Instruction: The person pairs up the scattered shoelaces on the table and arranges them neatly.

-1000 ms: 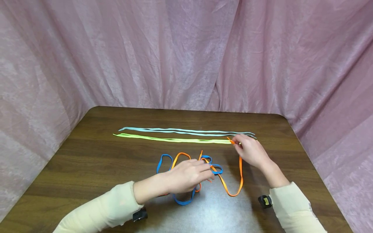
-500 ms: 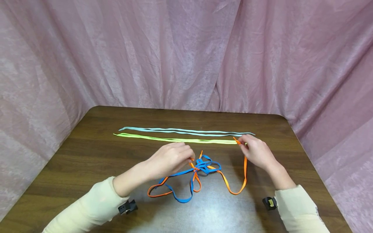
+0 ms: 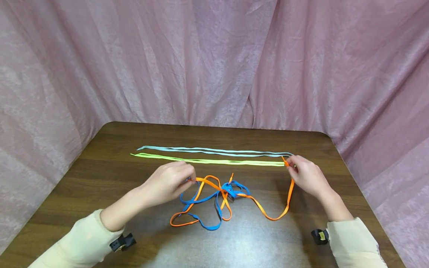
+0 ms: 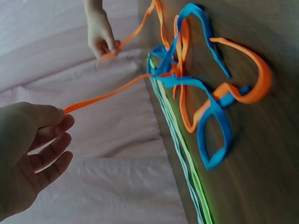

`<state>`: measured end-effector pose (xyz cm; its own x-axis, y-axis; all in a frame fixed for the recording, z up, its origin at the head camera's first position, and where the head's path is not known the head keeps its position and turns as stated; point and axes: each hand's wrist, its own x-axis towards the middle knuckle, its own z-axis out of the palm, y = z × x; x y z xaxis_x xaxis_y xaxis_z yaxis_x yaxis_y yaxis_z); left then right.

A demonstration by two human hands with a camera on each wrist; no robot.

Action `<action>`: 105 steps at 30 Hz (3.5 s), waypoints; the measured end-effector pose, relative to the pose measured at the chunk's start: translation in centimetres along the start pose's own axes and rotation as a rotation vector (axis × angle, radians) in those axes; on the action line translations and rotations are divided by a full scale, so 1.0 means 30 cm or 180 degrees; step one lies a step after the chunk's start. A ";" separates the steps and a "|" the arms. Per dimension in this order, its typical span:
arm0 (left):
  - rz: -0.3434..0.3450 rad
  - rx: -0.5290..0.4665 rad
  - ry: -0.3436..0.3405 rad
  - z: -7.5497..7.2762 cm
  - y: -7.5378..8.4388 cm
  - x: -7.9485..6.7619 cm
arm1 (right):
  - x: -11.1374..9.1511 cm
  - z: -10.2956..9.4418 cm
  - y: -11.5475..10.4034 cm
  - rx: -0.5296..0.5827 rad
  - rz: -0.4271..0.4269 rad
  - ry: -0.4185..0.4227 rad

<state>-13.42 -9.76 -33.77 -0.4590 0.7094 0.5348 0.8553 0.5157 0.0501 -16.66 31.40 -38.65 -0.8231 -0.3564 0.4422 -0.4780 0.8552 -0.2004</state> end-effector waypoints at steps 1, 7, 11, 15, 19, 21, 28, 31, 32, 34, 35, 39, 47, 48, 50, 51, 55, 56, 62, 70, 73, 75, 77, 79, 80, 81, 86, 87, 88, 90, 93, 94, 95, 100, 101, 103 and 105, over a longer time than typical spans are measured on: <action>-0.0023 0.0002 0.0011 -0.007 -0.005 -0.010 | -0.006 -0.004 0.006 -0.0007 0.0020 0.0000; -0.0242 0.0043 0.0170 -0.048 -0.045 -0.067 | -0.043 -0.029 0.045 -0.0062 0.0057 0.0095; -0.0386 0.0076 0.0230 -0.070 -0.071 -0.099 | -0.068 -0.042 0.067 -0.0082 0.0107 0.0156; -0.0502 0.0170 0.0213 -0.087 -0.095 -0.127 | -0.090 -0.051 0.086 -0.0126 0.0162 0.0162; -0.0633 0.0280 0.0208 -0.103 -0.119 -0.153 | -0.110 -0.062 0.107 -0.0159 0.0206 0.0201; -0.0706 0.0337 0.0213 -0.113 -0.132 -0.165 | -0.118 -0.068 0.115 -0.0159 0.0222 0.0222; -0.0904 0.0458 0.0217 -0.143 -0.169 -0.207 | -0.128 -0.091 0.130 -0.0164 0.0267 0.0267; -0.0979 0.0479 0.0201 -0.151 -0.184 -0.224 | -0.132 -0.098 0.138 -0.0175 0.0296 0.0275; -0.1009 0.0486 0.0194 -0.154 -0.190 -0.231 | -0.134 -0.100 0.141 -0.0184 0.0302 0.0276; -0.1071 0.0498 0.0188 -0.158 -0.202 -0.246 | -0.138 -0.102 0.145 -0.0215 0.0311 0.0286; -0.1106 0.0505 0.0187 -0.159 -0.208 -0.254 | -0.141 -0.104 0.148 -0.0222 0.0321 0.0289; -0.1243 0.0529 0.0160 -0.162 -0.234 -0.290 | -0.152 -0.111 0.155 -0.0218 0.0360 0.0306; -0.1448 0.0510 0.0107 -0.155 -0.277 -0.340 | -0.162 -0.115 0.149 -0.0196 0.0357 0.0300; -0.1467 0.0507 0.0113 -0.153 -0.283 -0.345 | -0.161 -0.114 0.149 -0.0194 0.0362 0.0293; -0.1510 0.0490 0.0126 -0.152 -0.295 -0.355 | -0.159 -0.111 0.149 -0.0176 0.0346 0.0293; -0.1532 0.0484 0.0123 -0.151 -0.301 -0.360 | -0.157 -0.108 0.150 -0.0174 0.0338 0.0290; -0.1629 0.0461 0.0078 -0.147 -0.326 -0.380 | -0.152 -0.103 0.151 -0.0181 0.0308 0.0278; -0.1645 0.0461 0.0069 -0.145 -0.332 -0.385 | -0.151 -0.102 0.152 -0.0178 0.0302 0.0270; -0.1808 0.0416 -0.0009 -0.130 -0.363 -0.412 | -0.141 -0.099 0.145 -0.0111 0.0284 0.0205; -0.2083 0.0393 -0.0255 -0.103 -0.418 -0.438 | -0.133 -0.080 0.143 -0.0088 0.0269 0.0089; -0.2146 0.0383 -0.0334 -0.088 -0.443 -0.447 | -0.133 -0.070 0.146 -0.0090 0.0290 0.0006; -0.2144 0.0387 -0.0373 -0.077 -0.459 -0.452 | -0.130 -0.062 0.146 -0.0090 0.0301 -0.0050; -0.2152 0.0392 -0.0410 -0.066 -0.476 -0.455 | -0.125 -0.056 0.147 -0.0086 0.0308 -0.0109; -0.2176 0.0386 -0.0448 -0.057 -0.491 -0.457 | -0.119 -0.048 0.149 -0.0085 0.0323 -0.0165; -0.2196 0.0381 -0.0473 -0.053 -0.498 -0.457 | -0.116 -0.044 0.151 -0.0085 0.0327 -0.0193; -0.2228 0.0377 -0.0494 -0.048 -0.505 -0.458 | -0.114 -0.040 0.153 -0.0088 0.0334 -0.0220; -0.2390 0.0352 -0.0591 -0.027 -0.540 -0.458 | -0.098 -0.011 0.168 -0.0064 0.0336 -0.0287; -0.2420 0.0352 -0.0607 -0.023 -0.547 -0.458 | -0.094 -0.004 0.171 -0.0067 0.0329 -0.0291; -0.2446 0.0342 -0.0625 -0.019 -0.553 -0.458 | -0.090 0.004 0.174 -0.0066 0.0322 -0.0290; -0.2490 0.0344 -0.0658 -0.011 -0.564 -0.457 | -0.081 0.018 0.178 -0.0076 0.0299 -0.0282; -0.2558 0.0324 -0.0729 -0.001 -0.577 -0.457 | -0.069 0.037 0.183 -0.0102 0.0274 -0.0259; -0.2578 0.0315 -0.0754 0.002 -0.581 -0.458 | -0.066 0.042 0.185 -0.0099 0.0276 -0.0261; -0.2598 0.0313 -0.0779 0.006 -0.585 -0.458 | -0.063 0.045 0.185 -0.0101 0.0277 -0.0265; -0.2683 0.0286 -0.0877 0.016 -0.599 -0.459 | -0.054 0.057 0.186 -0.0081 0.0346 -0.0352; -0.2691 0.0287 -0.0889 0.018 -0.601 -0.459 | -0.052 0.059 0.186 -0.0058 0.0371 -0.0388; -0.2716 0.0285 -0.0912 0.022 -0.603 -0.462 | -0.049 0.064 0.186 -0.0012 0.0423 -0.0460; -0.2744 0.0273 -0.0936 0.025 -0.606 -0.465 | -0.048 0.071 0.187 0.0021 0.0454 -0.0511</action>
<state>-22.75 -28.67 -42.78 -0.9832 0.1500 0.1042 0.1727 0.9491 0.2633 -18.80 35.90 -42.27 -0.9206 -0.2877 0.2641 -0.3547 0.8990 -0.2570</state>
